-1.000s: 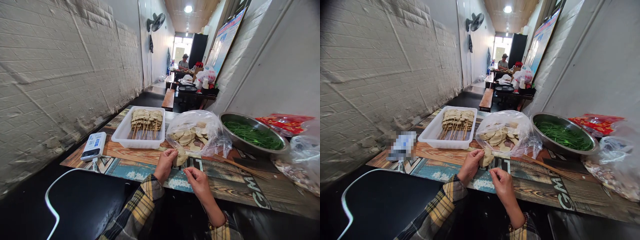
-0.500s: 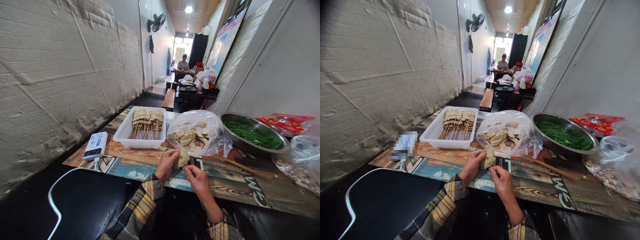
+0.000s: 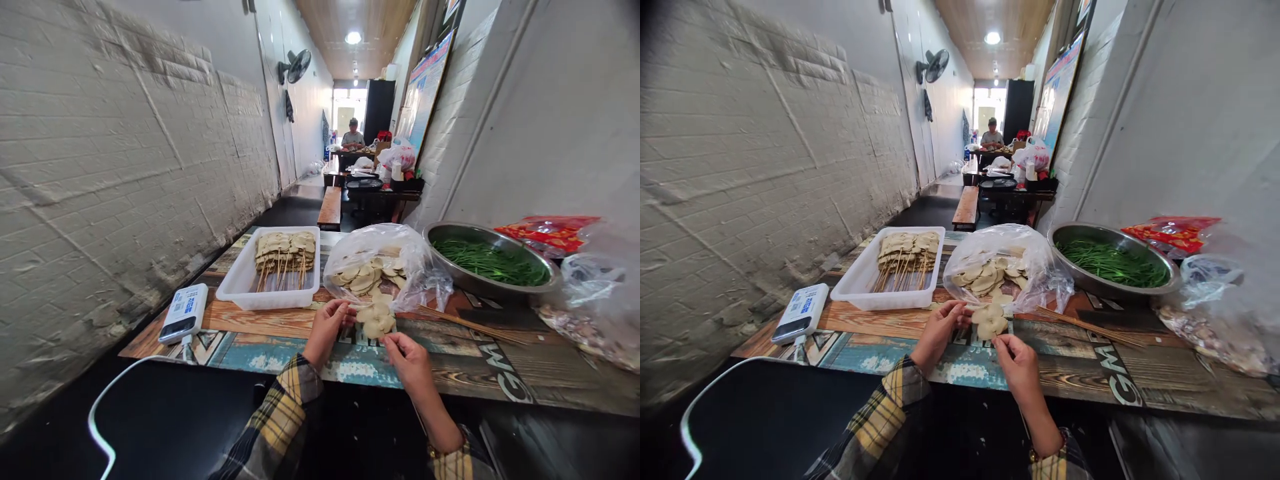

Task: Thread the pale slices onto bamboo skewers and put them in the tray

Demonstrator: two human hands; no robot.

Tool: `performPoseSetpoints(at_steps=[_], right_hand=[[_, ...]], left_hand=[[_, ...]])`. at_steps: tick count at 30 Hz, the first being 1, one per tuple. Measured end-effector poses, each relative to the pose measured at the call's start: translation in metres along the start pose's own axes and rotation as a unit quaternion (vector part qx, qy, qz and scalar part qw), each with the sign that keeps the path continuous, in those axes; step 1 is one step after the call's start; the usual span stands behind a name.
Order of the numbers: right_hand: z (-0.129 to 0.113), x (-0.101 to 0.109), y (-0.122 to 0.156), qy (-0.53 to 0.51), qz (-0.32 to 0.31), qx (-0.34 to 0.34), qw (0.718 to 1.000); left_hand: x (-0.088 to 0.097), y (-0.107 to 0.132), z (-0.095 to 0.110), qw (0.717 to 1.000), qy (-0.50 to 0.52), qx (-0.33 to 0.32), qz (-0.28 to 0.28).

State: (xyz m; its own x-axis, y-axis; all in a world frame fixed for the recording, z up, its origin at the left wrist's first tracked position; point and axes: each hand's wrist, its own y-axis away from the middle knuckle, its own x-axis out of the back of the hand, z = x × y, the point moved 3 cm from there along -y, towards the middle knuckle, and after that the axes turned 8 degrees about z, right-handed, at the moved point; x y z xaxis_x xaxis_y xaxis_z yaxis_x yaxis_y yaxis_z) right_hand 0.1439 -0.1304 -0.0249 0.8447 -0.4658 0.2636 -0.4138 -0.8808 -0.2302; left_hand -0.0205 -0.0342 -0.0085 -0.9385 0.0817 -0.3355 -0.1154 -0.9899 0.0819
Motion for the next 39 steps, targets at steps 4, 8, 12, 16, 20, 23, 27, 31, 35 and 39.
performPoseSetpoints(at_steps=[4,8,12,16,20,23,27,31,35,39], right_hand=[[0.010,0.020,-0.004,-0.028,0.014,-0.012,0.999],[0.007,0.023,-0.004,-0.038,0.004,0.003,0.999],[0.003,0.023,-0.006,-0.048,0.006,0.031,0.998],[0.002,0.024,-0.008,-0.046,0.012,0.045,0.998],[-0.001,0.026,-0.008,-0.041,0.014,0.057,0.997],[-0.004,0.027,-0.008,-0.046,0.014,0.060,0.997],[-0.007,0.029,-0.009,-0.052,0.011,0.058,0.997],[-0.008,0.029,-0.010,-0.055,0.015,0.055,0.997],[-0.006,0.029,-0.010,-0.063,0.005,0.042,0.997],[-0.004,0.029,-0.009,-0.053,-0.010,0.041,0.998]], left_hand=[[-0.006,-0.023,0.009,0.989,-0.128,-0.068,0.021],[-0.021,-0.053,0.017,0.907,-0.367,-0.204,0.044],[-0.037,-0.073,0.017,0.789,-0.541,-0.288,0.040],[-0.042,-0.086,0.012,0.723,-0.619,-0.305,0.034],[-0.039,-0.095,0.007,0.736,-0.608,-0.292,0.062],[-0.039,-0.096,0.004,0.745,-0.588,-0.302,0.083],[-0.043,-0.091,0.007,0.740,-0.580,-0.327,0.096],[-0.045,-0.086,0.016,0.788,-0.521,-0.314,0.096],[-0.037,-0.070,0.019,0.939,-0.289,-0.177,0.063],[-0.027,-0.035,0.014,0.996,-0.078,-0.024,0.019]])
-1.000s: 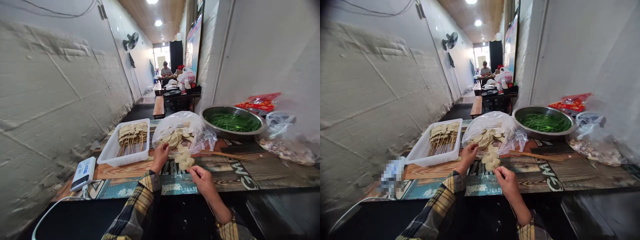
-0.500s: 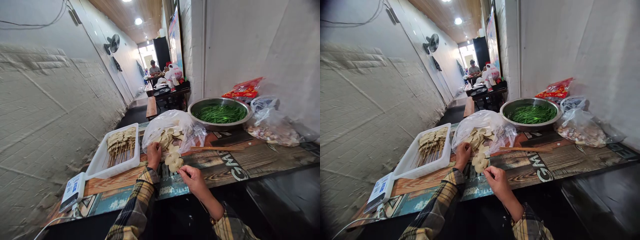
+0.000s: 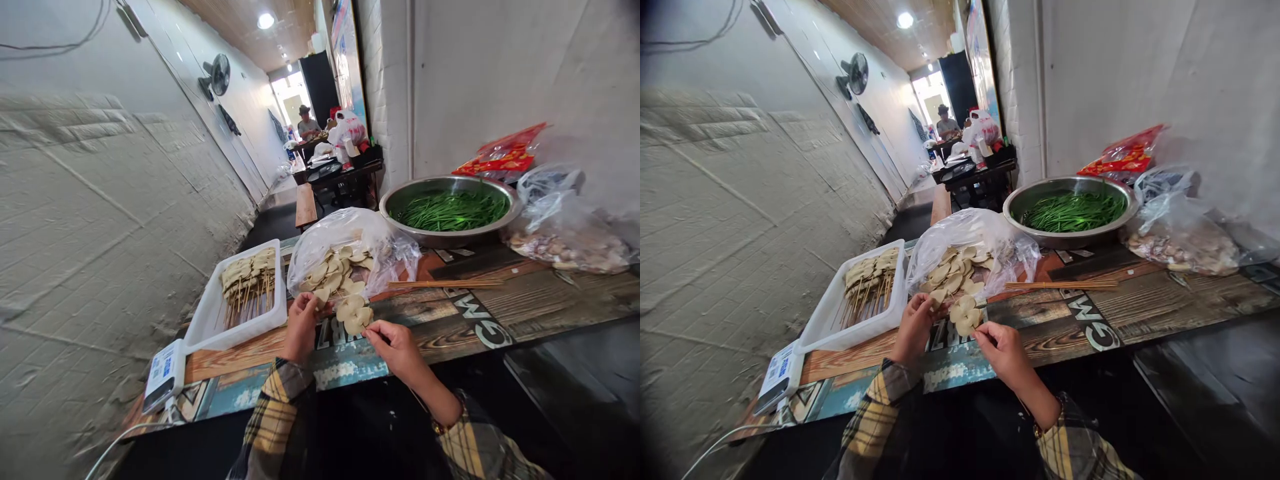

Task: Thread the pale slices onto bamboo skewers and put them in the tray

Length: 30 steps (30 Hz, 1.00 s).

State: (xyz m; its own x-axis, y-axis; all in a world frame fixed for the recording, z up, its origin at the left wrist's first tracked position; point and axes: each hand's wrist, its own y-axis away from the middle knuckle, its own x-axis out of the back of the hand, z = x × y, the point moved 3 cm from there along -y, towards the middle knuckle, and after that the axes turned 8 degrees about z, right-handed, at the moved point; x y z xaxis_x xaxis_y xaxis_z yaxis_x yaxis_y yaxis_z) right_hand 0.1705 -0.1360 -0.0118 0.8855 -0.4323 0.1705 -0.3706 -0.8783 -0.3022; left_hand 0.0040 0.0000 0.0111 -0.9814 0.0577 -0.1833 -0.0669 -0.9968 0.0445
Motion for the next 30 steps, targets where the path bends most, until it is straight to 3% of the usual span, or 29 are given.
performPoseSetpoints(at_steps=[5,20,30], right_hand=[[0.000,0.000,0.002,0.026,-0.032,0.005,0.999],[-0.016,-0.015,0.015,0.068,-0.101,0.013,0.993],[-0.005,-0.016,0.017,0.114,-0.125,-0.005,0.986]], left_hand=[[0.014,0.027,-0.007,0.999,0.034,0.032,0.006],[0.028,0.021,-0.017,0.999,0.043,-0.001,0.006],[0.032,0.029,-0.013,0.995,0.094,0.003,0.034]])
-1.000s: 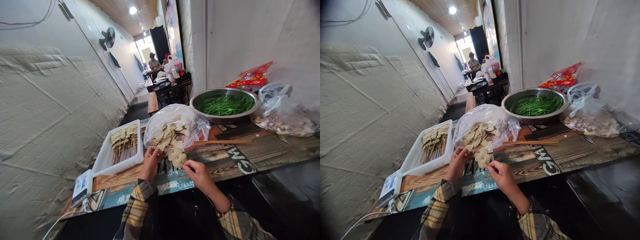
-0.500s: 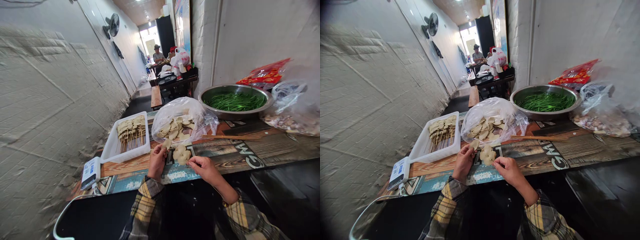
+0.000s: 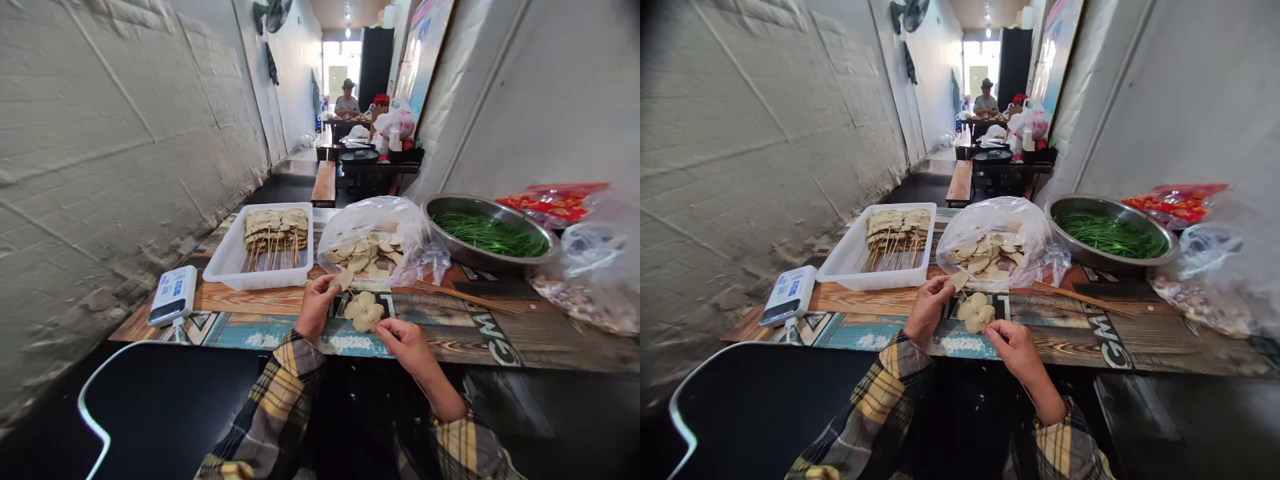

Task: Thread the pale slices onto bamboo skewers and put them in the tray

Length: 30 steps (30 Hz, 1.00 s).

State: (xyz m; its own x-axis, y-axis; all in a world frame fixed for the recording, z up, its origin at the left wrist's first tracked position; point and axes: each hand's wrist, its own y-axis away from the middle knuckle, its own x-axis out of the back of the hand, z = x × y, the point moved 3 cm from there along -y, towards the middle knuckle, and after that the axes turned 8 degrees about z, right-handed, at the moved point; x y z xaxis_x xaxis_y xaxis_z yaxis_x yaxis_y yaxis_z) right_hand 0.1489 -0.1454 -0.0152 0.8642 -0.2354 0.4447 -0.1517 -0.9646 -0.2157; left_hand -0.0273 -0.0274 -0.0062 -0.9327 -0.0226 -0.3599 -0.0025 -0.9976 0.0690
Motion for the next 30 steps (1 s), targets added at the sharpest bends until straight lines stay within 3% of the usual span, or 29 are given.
performPoseSetpoints(at_steps=[13,21,30], right_hand=[[-0.0033,-0.0001,0.0011,0.007,0.000,-0.015,1.000],[-0.0021,-0.0013,-0.0008,0.039,0.010,0.003,0.999],[-0.0061,-0.0005,-0.0005,0.047,0.018,0.022,0.998]], left_hand=[[0.0010,0.0017,0.0020,0.999,-0.036,-0.026,0.004],[0.0000,0.0024,0.0040,0.993,-0.087,-0.077,0.001],[-0.0022,0.0054,0.0070,0.993,-0.090,-0.071,-0.008]])
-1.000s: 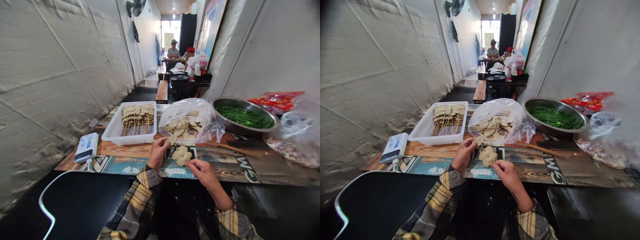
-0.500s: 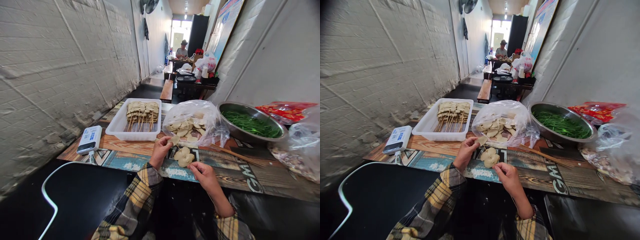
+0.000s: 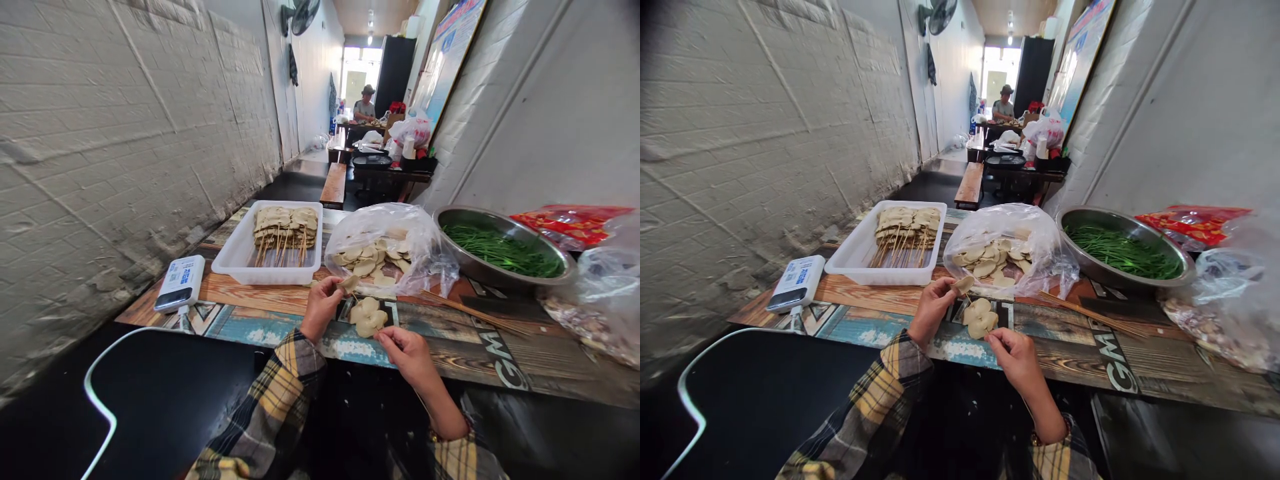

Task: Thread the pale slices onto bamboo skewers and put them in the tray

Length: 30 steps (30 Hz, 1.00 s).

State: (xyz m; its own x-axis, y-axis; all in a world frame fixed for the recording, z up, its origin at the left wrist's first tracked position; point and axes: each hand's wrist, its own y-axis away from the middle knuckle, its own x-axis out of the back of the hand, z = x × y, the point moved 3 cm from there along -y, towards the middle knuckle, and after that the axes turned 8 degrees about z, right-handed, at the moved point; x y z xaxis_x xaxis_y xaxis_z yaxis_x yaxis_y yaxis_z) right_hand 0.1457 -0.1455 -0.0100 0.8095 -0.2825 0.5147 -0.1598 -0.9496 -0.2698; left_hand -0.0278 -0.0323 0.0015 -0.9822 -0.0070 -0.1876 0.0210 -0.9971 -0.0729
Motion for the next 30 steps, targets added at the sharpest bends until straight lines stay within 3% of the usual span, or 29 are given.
performPoseSetpoints(at_steps=[19,30], right_hand=[[0.0072,-0.0062,0.0000,0.005,-0.010,-0.011,1.000],[0.0095,-0.0080,-0.0006,0.010,-0.007,-0.011,1.000]], left_hand=[[0.0035,-0.0026,-0.0050,1.000,-0.001,-0.027,0.004],[0.0018,-0.0019,-0.0063,0.998,-0.035,-0.034,-0.030]])
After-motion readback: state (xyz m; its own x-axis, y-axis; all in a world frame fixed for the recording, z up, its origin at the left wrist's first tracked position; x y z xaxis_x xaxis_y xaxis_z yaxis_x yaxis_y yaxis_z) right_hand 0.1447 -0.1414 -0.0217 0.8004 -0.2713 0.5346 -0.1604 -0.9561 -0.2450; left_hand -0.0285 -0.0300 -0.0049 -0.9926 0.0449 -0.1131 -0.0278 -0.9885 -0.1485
